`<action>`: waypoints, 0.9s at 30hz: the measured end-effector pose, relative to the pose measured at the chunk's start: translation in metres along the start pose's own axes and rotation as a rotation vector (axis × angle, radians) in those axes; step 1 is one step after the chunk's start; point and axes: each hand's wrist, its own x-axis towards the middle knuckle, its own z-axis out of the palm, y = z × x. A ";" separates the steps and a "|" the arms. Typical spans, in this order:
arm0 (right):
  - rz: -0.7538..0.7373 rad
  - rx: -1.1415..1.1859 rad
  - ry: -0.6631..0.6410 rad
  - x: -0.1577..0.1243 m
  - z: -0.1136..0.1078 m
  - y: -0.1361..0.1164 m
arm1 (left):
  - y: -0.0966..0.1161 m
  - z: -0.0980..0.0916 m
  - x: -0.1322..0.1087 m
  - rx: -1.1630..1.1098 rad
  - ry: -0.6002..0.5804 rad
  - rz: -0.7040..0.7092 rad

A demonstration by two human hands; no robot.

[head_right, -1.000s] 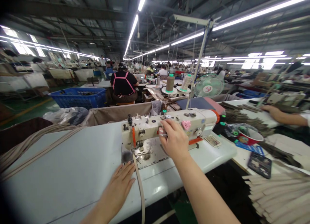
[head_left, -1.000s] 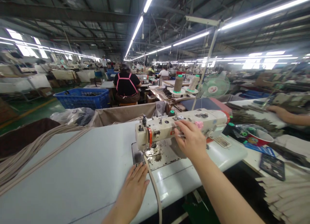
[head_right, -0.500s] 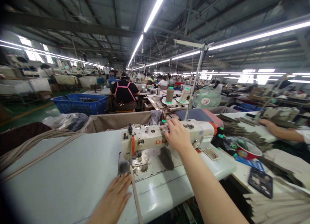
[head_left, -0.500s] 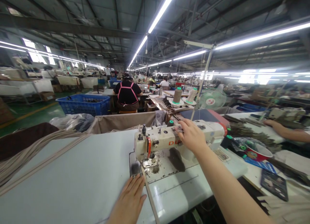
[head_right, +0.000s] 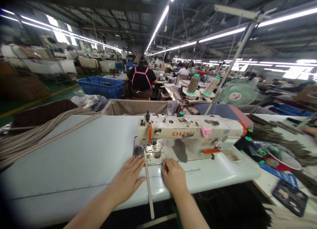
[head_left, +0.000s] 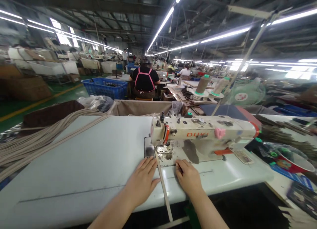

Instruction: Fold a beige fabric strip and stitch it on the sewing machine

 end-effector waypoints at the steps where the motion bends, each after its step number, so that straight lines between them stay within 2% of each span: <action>1: 0.033 -0.006 -0.025 -0.003 0.004 0.002 | 0.001 -0.002 0.001 -0.003 -0.017 -0.006; 6: 0.086 -0.044 -0.111 -0.004 0.005 0.000 | 0.002 -0.007 0.001 0.025 -0.063 -0.001; 15: 0.079 -0.062 -0.089 -0.005 0.004 -0.002 | 0.002 -0.004 -0.001 -0.007 -0.082 -0.020; 27: 0.038 -0.004 -0.066 -0.007 0.005 0.004 | 0.004 -0.005 -0.001 -0.052 -0.001 -0.032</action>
